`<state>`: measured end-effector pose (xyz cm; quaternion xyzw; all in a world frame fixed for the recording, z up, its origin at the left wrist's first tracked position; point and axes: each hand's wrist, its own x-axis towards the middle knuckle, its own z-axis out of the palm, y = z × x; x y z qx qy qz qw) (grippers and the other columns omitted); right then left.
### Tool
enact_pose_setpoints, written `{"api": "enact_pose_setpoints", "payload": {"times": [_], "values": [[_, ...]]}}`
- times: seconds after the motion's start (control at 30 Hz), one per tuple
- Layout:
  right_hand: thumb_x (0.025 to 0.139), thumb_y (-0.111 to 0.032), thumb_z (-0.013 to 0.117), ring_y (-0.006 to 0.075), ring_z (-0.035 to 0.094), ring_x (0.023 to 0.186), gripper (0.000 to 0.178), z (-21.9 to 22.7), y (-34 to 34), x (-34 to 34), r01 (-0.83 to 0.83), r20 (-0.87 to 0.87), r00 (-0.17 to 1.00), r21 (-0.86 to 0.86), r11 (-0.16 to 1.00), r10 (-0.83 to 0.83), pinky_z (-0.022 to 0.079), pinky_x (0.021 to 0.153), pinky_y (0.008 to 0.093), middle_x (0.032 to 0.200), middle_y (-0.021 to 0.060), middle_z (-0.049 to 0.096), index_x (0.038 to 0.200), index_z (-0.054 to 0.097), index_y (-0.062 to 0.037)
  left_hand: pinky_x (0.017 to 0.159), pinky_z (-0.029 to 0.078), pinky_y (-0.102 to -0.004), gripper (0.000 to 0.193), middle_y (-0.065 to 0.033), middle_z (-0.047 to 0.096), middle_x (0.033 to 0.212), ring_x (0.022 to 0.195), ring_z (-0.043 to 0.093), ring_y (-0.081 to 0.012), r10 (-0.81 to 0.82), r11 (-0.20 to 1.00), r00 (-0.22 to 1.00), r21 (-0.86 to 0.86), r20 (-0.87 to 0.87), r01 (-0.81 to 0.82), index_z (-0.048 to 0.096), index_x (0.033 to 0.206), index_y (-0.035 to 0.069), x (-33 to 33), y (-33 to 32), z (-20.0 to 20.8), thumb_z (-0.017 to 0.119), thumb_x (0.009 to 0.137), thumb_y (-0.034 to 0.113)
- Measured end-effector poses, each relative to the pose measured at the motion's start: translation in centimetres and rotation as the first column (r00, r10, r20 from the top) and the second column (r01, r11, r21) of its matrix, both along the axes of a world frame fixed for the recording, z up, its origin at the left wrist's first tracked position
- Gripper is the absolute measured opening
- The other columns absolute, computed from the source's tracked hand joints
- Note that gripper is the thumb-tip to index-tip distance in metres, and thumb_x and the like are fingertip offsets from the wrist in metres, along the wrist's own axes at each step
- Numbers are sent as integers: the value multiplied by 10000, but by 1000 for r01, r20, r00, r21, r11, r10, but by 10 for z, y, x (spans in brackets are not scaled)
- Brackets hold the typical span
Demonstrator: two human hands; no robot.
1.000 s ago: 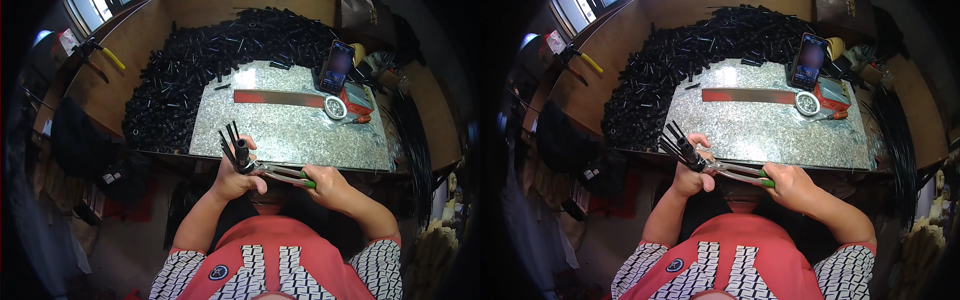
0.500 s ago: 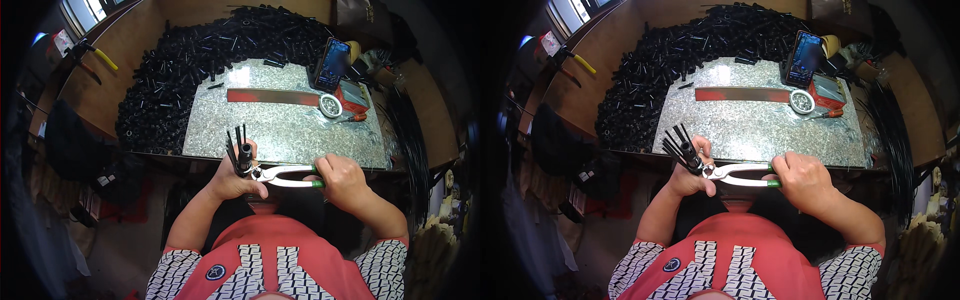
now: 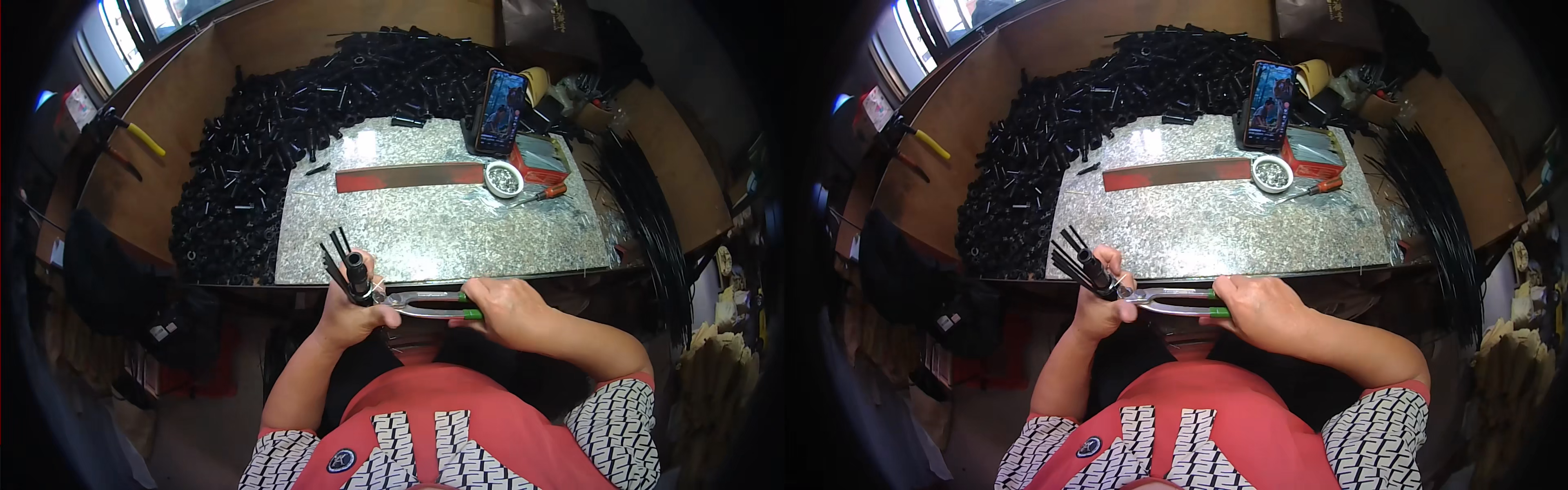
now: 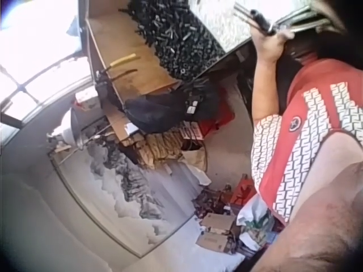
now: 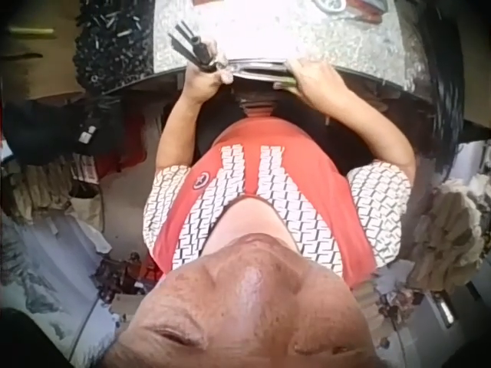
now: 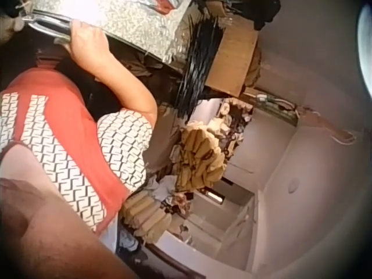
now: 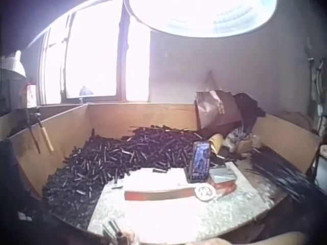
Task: The recorder is measuring, bundling, and trimming black rods or cables at a manufacturing workstation.
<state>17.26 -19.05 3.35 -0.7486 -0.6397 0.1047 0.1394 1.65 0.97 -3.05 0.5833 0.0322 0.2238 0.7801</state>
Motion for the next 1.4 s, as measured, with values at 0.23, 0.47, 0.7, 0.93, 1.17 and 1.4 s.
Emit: {"api": "enact_pose_setpoints", "payload": {"times": [0.23,0.47,0.7,0.93,1.17,1.4], "values": [[834,-230,721,258,588,602,441,0,-13,-3,83,-499,862,-34,996,-89,447,566,360,705,120,571,1045,393,-25,446,313,-222,680,31,372,536,446,351,-71,51,999,997,9,62,-51,355,925,109,-6,9,11,597,706,706],[859,-76,654,117,581,656,257,-4,-27,6,378,-622,765,226,898,-166,455,569,266,787,91,598,914,404,-45,442,317,-231,607,23,376,538,445,354,-81,29,999,994,14,104,-31,392,862,107,-10,11,26,637,731,646],[738,-35,742,239,585,742,256,22,-21,10,165,-205,975,397,903,-87,455,656,326,875,109,589,789,491,-48,481,338,-229,523,8,441,612,506,406,-77,-46,996,985,-62,167,57,463,903,62,-15,11,18,727,755,490],[790,-195,709,289,580,1023,282,31,-9,9,-61,501,812,585,809,-301,359,983,490,1100,137,572,952,523,-58,487,335,-212,518,9,459,645,536,431,-71,-88,994,987,-56,136,97,475,849,65,-14,4,22,721,750,510],[832,-181,676,268,587,1045,195,33,-3,4,-203,663,675,589,782,-324,310,1042,518,1121,133,576,915,546,-62,545,335,-202,461,41,450,705,615,415,-52,-92,980,990,-167,105,108,467,812,97,-14,1,18,850,685,319],[827,-158,675,264,589,1057,178,32,-1,2,-229,692,660,555,800,-292,299,1055,538,1119,132,577,910,548,-64,536,368,-220,511,31,476,643,573,449,-65,-46,998,999,-51,3,46,421,823,104,-13,1,21,865,645,285]]}}
